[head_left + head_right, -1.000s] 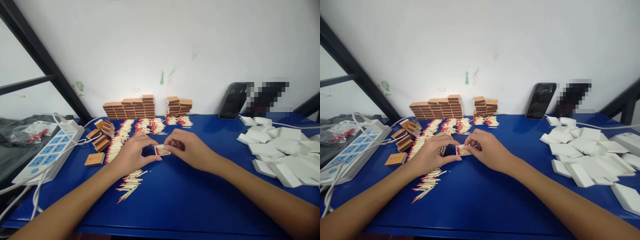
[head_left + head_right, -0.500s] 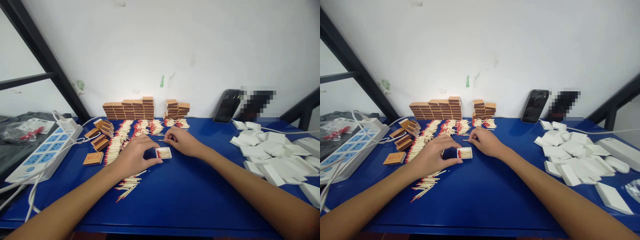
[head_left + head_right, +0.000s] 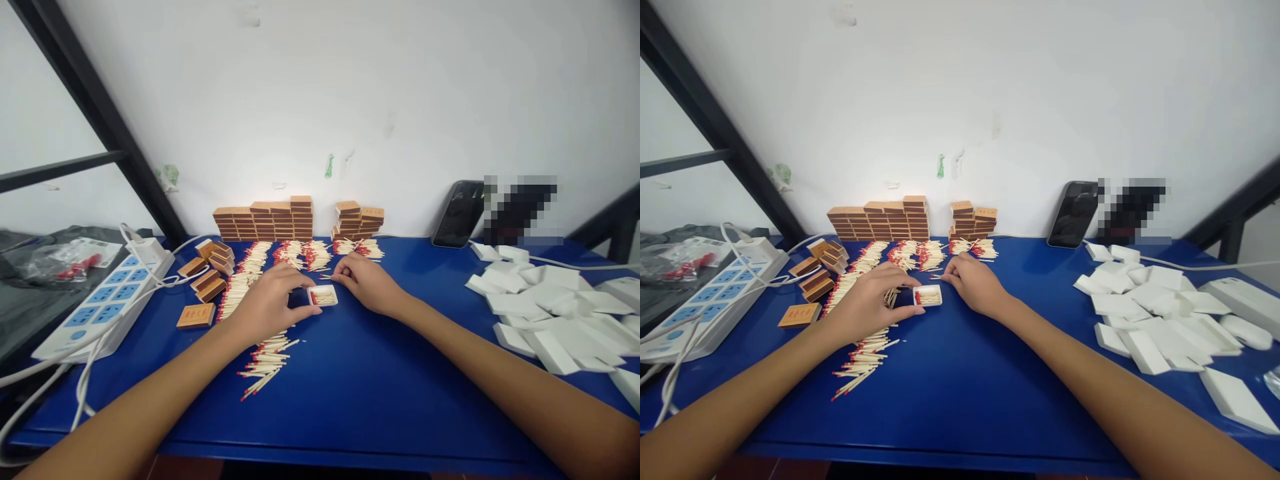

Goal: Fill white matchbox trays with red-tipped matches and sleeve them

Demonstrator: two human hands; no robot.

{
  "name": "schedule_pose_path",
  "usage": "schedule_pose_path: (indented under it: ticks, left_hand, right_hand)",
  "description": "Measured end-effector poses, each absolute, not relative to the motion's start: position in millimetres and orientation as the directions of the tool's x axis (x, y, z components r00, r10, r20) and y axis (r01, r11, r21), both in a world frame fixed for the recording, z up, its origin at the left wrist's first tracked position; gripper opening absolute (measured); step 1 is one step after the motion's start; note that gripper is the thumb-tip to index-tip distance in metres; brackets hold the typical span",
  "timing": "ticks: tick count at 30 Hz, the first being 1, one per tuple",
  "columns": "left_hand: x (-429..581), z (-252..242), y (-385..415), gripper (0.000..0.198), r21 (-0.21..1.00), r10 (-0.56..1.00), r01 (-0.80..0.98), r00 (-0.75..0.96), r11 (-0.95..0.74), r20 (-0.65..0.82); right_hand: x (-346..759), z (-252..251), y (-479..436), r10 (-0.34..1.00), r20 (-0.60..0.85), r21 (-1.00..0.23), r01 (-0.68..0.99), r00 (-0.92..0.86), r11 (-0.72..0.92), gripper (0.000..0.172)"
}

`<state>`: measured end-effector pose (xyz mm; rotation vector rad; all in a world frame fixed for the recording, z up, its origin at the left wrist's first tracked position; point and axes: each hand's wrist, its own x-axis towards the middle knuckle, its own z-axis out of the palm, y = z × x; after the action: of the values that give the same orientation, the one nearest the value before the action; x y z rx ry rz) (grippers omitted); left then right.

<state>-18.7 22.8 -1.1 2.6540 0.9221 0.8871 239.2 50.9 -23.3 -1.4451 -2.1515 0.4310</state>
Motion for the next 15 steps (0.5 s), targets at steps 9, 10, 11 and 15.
schedule_pose_path:
  ticks: [9, 10, 11, 15]
  left_hand:
    - [-16.3, -5.6, 21.0, 0.034, 0.36, 0.638, 0.527, 0.613, -0.77, 0.466]
    - [-16.1, -6.5, 20.9, 0.034, 0.359, 0.64, 0.53, 0.617, -0.768, 0.458]
    - [-15.9, -7.4, 20.7, 0.035, 0.359, 0.641, 0.532, 0.622, -0.767, 0.449]
    - [-15.5, -8.4, 19.4, 0.036, 0.355, 0.644, 0.537, 0.634, -0.765, 0.429]
  right_hand:
    - [241.6, -5.3, 20.8, 0.85, 0.283, -0.578, 0.629, -0.443, 0.52, 0.013]
    - [238.9, -5.6, 15.8, 0.84, 0.265, -0.568, 0.627, -0.474, 0.533, 0.011]
    - [236.3, -6.4, 12.0, 0.829, 0.253, -0.561, 0.623, -0.499, 0.546, 0.011]
    - [230.4, -11.8, 15.7, 0.83, 0.295, -0.602, 0.583, -0.474, 0.546, 0.007]
